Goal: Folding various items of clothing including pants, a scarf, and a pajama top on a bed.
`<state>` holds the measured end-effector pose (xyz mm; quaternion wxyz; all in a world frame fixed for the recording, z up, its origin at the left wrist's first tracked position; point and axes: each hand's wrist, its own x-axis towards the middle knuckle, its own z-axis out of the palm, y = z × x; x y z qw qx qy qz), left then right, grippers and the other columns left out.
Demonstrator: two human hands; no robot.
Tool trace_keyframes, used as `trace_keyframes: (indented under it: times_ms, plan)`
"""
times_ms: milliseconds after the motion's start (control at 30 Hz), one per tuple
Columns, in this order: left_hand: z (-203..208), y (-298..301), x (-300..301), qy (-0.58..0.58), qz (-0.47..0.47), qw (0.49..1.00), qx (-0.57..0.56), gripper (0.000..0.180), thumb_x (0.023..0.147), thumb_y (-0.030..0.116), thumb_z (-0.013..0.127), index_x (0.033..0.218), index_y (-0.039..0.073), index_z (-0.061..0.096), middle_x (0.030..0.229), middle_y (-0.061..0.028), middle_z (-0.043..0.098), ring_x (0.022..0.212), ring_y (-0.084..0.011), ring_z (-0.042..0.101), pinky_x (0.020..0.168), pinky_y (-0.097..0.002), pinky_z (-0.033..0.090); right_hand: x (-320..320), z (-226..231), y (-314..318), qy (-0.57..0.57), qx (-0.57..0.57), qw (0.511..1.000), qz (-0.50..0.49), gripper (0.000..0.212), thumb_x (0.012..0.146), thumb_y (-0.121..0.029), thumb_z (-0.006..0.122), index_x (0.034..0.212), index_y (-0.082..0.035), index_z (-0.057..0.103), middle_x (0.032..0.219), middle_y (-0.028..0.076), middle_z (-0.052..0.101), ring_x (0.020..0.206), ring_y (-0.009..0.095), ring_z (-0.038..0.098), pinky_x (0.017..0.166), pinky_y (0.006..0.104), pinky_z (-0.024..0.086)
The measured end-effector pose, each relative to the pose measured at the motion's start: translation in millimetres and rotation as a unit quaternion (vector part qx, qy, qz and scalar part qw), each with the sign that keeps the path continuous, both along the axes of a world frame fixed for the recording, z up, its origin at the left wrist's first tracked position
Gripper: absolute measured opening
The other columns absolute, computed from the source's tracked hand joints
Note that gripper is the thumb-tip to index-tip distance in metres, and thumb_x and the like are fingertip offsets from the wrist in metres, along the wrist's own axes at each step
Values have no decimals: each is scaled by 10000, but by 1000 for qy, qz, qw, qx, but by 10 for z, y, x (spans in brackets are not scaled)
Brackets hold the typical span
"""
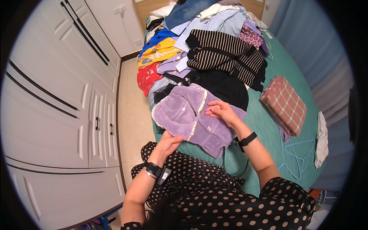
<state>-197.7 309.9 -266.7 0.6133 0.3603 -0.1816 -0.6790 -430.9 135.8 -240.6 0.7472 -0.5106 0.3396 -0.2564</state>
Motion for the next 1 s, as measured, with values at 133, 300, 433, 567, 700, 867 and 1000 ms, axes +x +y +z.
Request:
trace_keyframes:
  times_ms: [133,300,433,567,700,867,1000]
  plan:
    - [-505,49,175,-170,-34,965,195,509,789,-55,641,1254,30,453,1116,-98,608,962,-225,614,788,-310,516,-2,41,26,-4,-7,1000,-5,284,914,-84,546,1180,13,519,1040,142,646,963,215,653,812,253,528]
    - [-923,222,495,-73,95,960,254,341,870,119,533,1191,48,442,1120,-118,536,1029,-303,556,839,-455,467,-459,118,130,-2,-74,992,-100,202,900,-53,541,1089,6,582,969,123,659,875,182,664,753,258,525]
    - [-605,109,510,54,118,957,259,506,909,457,478,1231,70,418,1251,-144,440,1145,-319,472,943,-559,389,-1107,-180,330,31,-81,967,-238,206,895,-81,565,1090,-19,584,900,63,651,783,138,641,679,232,506]
    - [-570,15,354,1,68,972,224,656,834,511,630,1309,115,410,1283,-102,488,1189,-291,459,990,-573,329,-1287,-392,652,104,-22,958,-266,435,847,-221,660,1216,-63,492,955,30,614,877,125,594,694,255,479]
    - [-661,-95,238,113,50,971,206,589,818,338,713,1297,134,438,1256,-80,549,1152,-265,519,983,-523,365,-1089,-400,872,112,56,979,-163,729,763,-242,756,1335,-47,348,1128,69,568,1045,167,542,891,348,445]
    - [-716,-184,147,134,82,965,210,528,810,283,725,1245,99,489,1180,-95,604,1084,-287,574,939,-518,440,-771,-699,882,38,-39,974,-218,791,717,-158,788,1328,13,316,1186,120,547,1107,216,526,969,349,420]
    - [-664,-233,178,73,158,963,204,415,810,257,725,1152,96,555,1119,-76,640,1009,-252,623,884,-433,508,-516,-633,895,-49,20,961,-272,692,712,-96,762,1283,0,382,1166,123,558,1070,214,549,932,345,451]
